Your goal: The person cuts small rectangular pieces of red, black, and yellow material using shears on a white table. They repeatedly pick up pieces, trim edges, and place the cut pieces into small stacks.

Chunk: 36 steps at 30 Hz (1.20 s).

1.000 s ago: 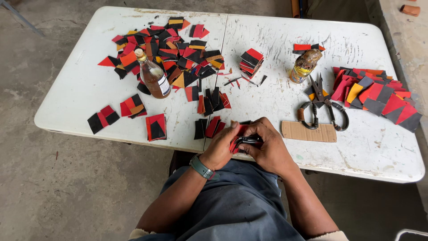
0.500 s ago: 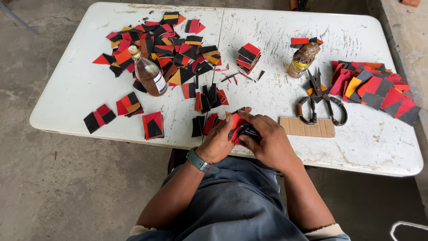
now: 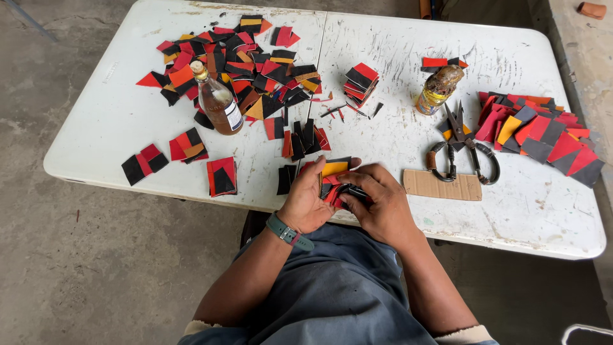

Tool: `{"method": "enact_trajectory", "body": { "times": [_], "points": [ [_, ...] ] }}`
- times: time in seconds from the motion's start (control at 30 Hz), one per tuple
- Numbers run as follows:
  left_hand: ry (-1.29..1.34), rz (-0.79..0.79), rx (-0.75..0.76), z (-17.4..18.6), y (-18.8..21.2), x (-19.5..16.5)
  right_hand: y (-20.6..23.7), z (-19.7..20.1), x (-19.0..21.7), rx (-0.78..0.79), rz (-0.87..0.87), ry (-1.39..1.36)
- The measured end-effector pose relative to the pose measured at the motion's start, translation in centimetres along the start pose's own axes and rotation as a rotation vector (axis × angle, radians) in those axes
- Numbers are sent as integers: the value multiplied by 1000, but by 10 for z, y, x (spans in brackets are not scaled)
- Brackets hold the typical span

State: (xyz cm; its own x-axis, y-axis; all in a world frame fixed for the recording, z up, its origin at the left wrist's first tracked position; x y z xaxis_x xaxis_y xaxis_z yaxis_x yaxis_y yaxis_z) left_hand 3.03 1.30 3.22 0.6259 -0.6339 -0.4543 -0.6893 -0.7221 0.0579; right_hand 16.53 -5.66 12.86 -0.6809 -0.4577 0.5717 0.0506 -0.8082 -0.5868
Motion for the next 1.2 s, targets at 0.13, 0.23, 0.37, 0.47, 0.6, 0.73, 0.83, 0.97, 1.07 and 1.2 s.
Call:
{"method": "enact_trajectory", "body": {
  "times": [0.13, 0.23, 0.37, 0.47, 0.6, 0.73, 0.83, 0.97, 1.07, 1.2],
  "points": [
    [-84, 16, -115, 10, -4, 4, 1, -1, 0, -37, 93, -59],
    [-101, -41, -59, 8, -6, 1, 3, -1, -4, 46, 127, 56],
    [-15, -72, -121, 5, -7, -10, 16, 14, -4, 289, 6, -311],
    [-31, -58, -64, 1, -4, -14, 19, 23, -6, 313, -278, -554],
    [-160, -20, 13, -10, -2, -5, -2, 20, -6, 68, -47, -144],
    [-133, -35, 6, -17, 2, -5, -5, 8, 1, 0, 90, 106],
    [-113, -38, 0, -19, 5, -5, -1, 6, 1, -3, 47, 113],
    [-134, 29, -33, -13, 1, 0, -1, 5, -8, 63, -18, 47],
    [-64, 32, -28, -8, -2, 3, 0, 4, -9, 12, 33, -6],
    [-7, 12, -35, -5, -3, 0, 4, 7, -7, 39, 31, -87]
  ]
}}
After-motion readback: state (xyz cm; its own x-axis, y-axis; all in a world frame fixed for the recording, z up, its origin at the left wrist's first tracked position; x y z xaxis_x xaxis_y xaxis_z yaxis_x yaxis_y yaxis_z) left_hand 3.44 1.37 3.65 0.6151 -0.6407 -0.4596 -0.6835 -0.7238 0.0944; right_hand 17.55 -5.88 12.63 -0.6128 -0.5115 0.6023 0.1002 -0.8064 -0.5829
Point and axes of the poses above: each hand's wrist, its own y-axis away from the middle knuckle, its own z-axis out of the back of the hand, x = y × z, the point moved 3 cm from there along -y, towards the middle knuckle, and after that the axes turned 7 degrees about -x, right-handed, at the moved point
